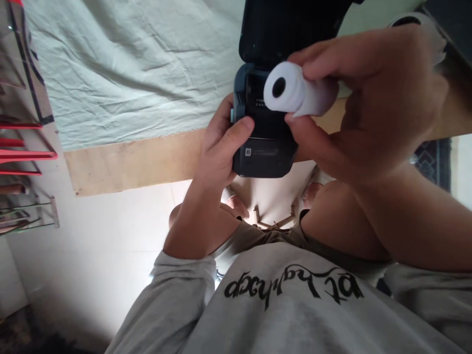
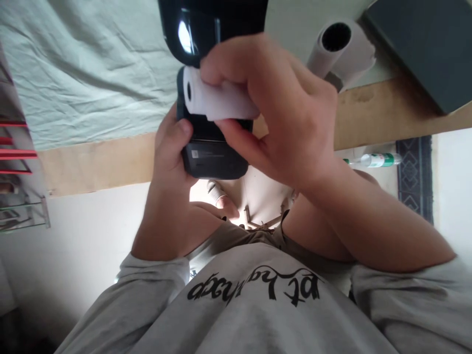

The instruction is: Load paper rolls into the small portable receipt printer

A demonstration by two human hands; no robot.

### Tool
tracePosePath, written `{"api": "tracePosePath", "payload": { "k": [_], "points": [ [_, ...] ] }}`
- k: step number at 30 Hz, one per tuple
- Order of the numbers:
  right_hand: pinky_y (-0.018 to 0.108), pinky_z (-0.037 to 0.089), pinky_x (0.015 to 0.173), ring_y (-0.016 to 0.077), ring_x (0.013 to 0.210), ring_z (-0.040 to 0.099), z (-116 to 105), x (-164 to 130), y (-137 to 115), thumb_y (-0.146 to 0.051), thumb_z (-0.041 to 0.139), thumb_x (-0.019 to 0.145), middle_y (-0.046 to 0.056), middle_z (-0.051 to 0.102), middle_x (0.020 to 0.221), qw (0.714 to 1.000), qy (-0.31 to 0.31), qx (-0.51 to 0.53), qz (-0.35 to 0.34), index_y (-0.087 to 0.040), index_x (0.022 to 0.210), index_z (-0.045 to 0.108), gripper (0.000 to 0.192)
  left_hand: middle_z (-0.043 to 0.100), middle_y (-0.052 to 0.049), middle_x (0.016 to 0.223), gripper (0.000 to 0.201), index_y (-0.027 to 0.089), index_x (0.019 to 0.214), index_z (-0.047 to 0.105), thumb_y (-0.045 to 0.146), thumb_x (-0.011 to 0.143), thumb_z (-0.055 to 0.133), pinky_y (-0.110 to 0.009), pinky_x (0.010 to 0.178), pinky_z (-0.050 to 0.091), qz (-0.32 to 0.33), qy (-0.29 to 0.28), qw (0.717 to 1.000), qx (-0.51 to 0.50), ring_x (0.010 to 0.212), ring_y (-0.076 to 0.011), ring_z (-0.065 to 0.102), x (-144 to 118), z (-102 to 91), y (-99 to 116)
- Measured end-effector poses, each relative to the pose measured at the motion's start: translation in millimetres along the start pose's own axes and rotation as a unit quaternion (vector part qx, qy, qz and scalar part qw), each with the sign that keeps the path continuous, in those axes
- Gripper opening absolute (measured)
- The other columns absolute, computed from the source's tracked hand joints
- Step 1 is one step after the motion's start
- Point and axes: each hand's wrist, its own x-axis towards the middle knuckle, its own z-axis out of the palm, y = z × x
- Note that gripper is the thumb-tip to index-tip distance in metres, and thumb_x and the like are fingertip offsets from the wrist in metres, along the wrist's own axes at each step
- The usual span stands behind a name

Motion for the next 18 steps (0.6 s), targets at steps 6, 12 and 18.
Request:
{"api": "tracePosePath", "payload": {
  "k": [6,12,18],
  "points": [
    [0.016,0.044,0.092,0.0017,0.107,0.05,9.4,4.7,1.3,-0.025,0.045,0.077,-0.009,0.05,0.112,0.994,0.008,-0.099,-0.046,-0.023,0.106,0.048,0.03,0.052,-0.002,0.087,0.034,0.023,0.101,0.05,0.041,0.073,0.058,-0.022,0.071,0.044,-0.01,0.013,1.0,0.011,0.083,-0.0141,0.055,-0.4,-1.2,-3.8],
    [0.018,0.043,0.086,0.0024,0.096,0.054,14.4,3.0,2.6,-0.023,0.047,0.075,-0.011,0.055,0.101,0.997,0.022,-0.061,-0.031,-0.026,0.094,0.057,0.021,0.05,-0.002,0.081,0.031,0.021,0.098,0.05,0.04,0.074,0.058,-0.021,0.062,0.041,-0.016,0.005,1.0,0.001,0.072,-0.0115,0.053,-1.2,-1.4,-1.8],
    [0.019,0.04,0.077,0.0037,0.086,0.053,8.4,-1.8,2.2,-0.025,0.053,0.07,-0.011,0.055,0.095,0.995,0.031,-0.071,-0.062,-0.03,0.092,0.056,0.024,0.052,-0.005,0.082,0.028,0.016,0.097,0.05,0.035,0.077,0.056,-0.022,0.066,0.041,0.001,-0.006,0.999,-0.036,0.076,-0.0118,0.052,-0.9,-0.9,-0.1]
  ]
}}
